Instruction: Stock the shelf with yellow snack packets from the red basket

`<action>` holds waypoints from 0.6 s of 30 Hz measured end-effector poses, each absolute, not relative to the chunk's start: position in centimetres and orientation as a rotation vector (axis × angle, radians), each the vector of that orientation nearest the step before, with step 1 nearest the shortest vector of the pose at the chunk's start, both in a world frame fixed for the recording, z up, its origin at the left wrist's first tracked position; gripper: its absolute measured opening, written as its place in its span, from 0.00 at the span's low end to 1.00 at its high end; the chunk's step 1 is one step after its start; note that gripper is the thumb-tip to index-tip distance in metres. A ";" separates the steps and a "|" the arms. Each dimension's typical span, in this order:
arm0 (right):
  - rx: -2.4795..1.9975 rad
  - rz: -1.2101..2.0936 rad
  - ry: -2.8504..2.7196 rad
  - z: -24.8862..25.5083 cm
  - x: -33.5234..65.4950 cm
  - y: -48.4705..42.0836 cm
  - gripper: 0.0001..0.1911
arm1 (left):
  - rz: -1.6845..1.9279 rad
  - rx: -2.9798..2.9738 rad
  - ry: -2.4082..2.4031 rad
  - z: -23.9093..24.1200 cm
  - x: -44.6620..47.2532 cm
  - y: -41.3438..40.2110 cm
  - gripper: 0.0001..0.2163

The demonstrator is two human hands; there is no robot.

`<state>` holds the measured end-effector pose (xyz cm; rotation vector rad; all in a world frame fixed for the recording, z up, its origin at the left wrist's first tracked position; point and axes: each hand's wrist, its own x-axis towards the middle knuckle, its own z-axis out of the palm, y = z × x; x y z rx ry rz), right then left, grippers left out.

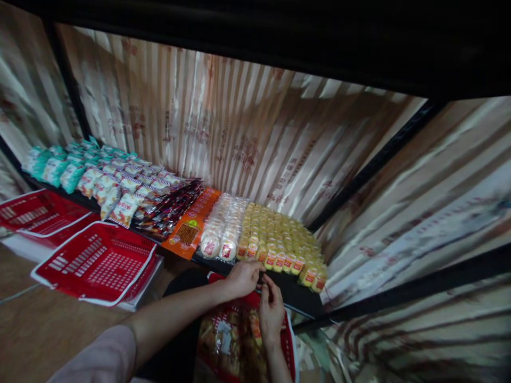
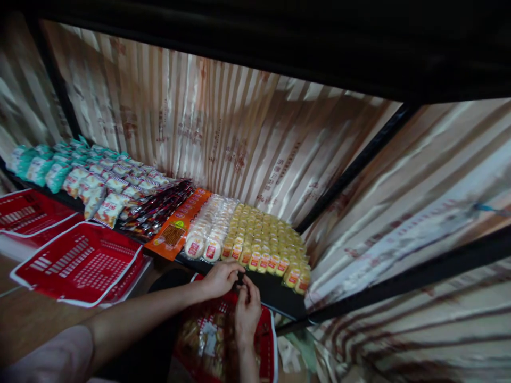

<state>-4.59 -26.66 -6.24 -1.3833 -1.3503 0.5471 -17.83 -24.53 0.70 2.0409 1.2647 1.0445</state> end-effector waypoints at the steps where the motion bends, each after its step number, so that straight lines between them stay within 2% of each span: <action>1: -1.402 0.535 -1.343 -6.3 -4.4 -27.1 0.21 | 1.043 2.054 1.246 0.7 -17.7 -24.8 0.16; 9: -1.503 0.600 -1.235 -6.4 -5.6 -29.7 0.25 | 1.082 2.049 1.198 0.2 -19.9 -26.9 0.16; 14: -1.417 0.777 -1.256 -4.9 -8.6 -26.6 0.27 | 1.201 1.910 1.300 0.3 -25.9 -25.3 0.16; 18: -1.305 0.812 -1.358 -2.6 -11.1 -23.3 0.25 | 1.267 1.829 1.472 0.5 -31.2 -22.3 0.14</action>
